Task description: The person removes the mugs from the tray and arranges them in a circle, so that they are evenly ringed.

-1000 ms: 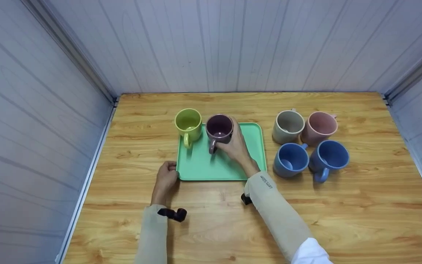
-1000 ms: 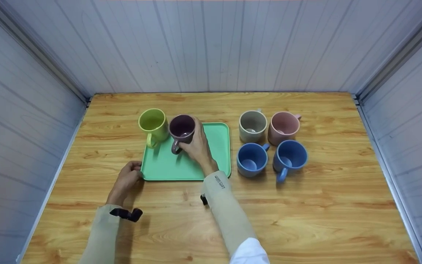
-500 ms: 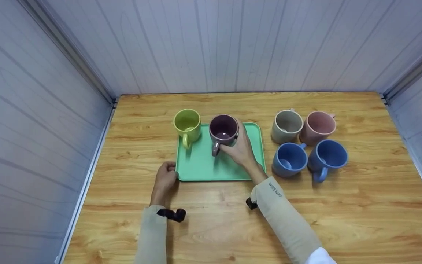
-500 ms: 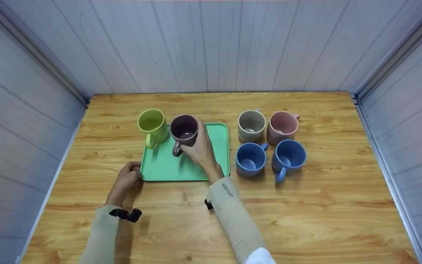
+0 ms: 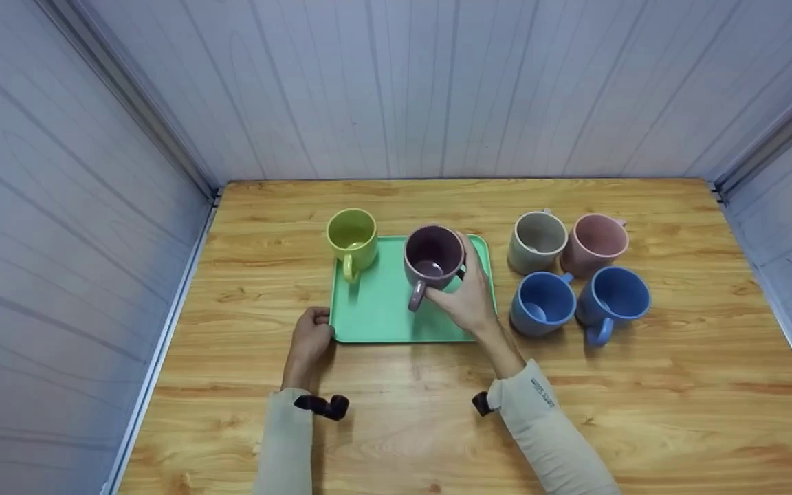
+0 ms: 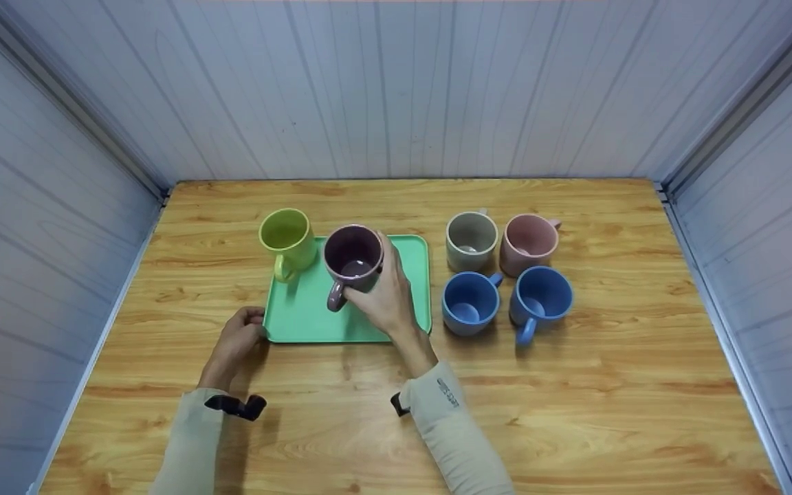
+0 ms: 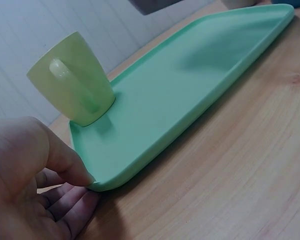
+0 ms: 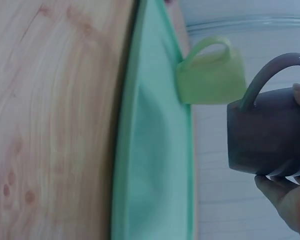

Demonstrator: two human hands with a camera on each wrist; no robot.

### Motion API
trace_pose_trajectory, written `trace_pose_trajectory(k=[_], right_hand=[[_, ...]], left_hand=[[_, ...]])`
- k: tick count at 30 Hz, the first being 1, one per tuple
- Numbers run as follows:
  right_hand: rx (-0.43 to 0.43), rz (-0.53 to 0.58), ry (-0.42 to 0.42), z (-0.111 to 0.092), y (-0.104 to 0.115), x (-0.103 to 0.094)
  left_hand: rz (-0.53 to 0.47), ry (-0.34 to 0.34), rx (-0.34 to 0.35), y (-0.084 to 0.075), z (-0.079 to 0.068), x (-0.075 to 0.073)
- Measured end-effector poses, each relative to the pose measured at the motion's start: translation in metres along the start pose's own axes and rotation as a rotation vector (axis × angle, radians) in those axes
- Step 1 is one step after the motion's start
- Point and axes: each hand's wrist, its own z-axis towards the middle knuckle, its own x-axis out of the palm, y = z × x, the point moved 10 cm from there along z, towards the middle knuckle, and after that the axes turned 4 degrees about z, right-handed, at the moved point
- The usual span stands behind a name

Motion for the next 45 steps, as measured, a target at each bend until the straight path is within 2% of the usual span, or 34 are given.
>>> trace_pose_trajectory(k=[7, 14, 18, 23, 28, 33, 40, 45], right_hand=[[-0.024, 0.026, 0.023, -0.013, 0.017, -0.015], [0.031, -0.007, 0.052, -0.028, 0.026, -0.034], [0.044, -0.023, 0.060, -0.040, 0.044, -0.044], [-0.005, -0.031, 0.053, -0.055, 0.065, -0.056], [-0.041, -0.064, 0.018, -0.071, 0.065, -0.071], [-0.041, -0.109, 0.009, -0.087, 0.060, -0.082], [-0.020, -0.065, 0.019, -0.108, 0.051, -0.096], [-0.018, -0.069, -0.005, -0.120, 0.046, -0.108]], left_hand=[[0.011, 0.001, 0.003, 0.000, 0.000, 0.000], [0.030, 0.003, 0.002, -0.001, 0.001, 0.000], [0.028, 0.008, 0.007, -0.001, -0.001, 0.000], [0.019, 0.012, 0.004, -0.001, -0.001, 0.000], [0.030, 0.020, 0.014, -0.003, -0.001, 0.002], [0.040, 0.020, 0.014, -0.003, -0.001, 0.001], [0.052, 0.023, -0.010, -0.001, 0.000, 0.000], [0.045, 0.016, 0.021, -0.003, -0.001, 0.001]])
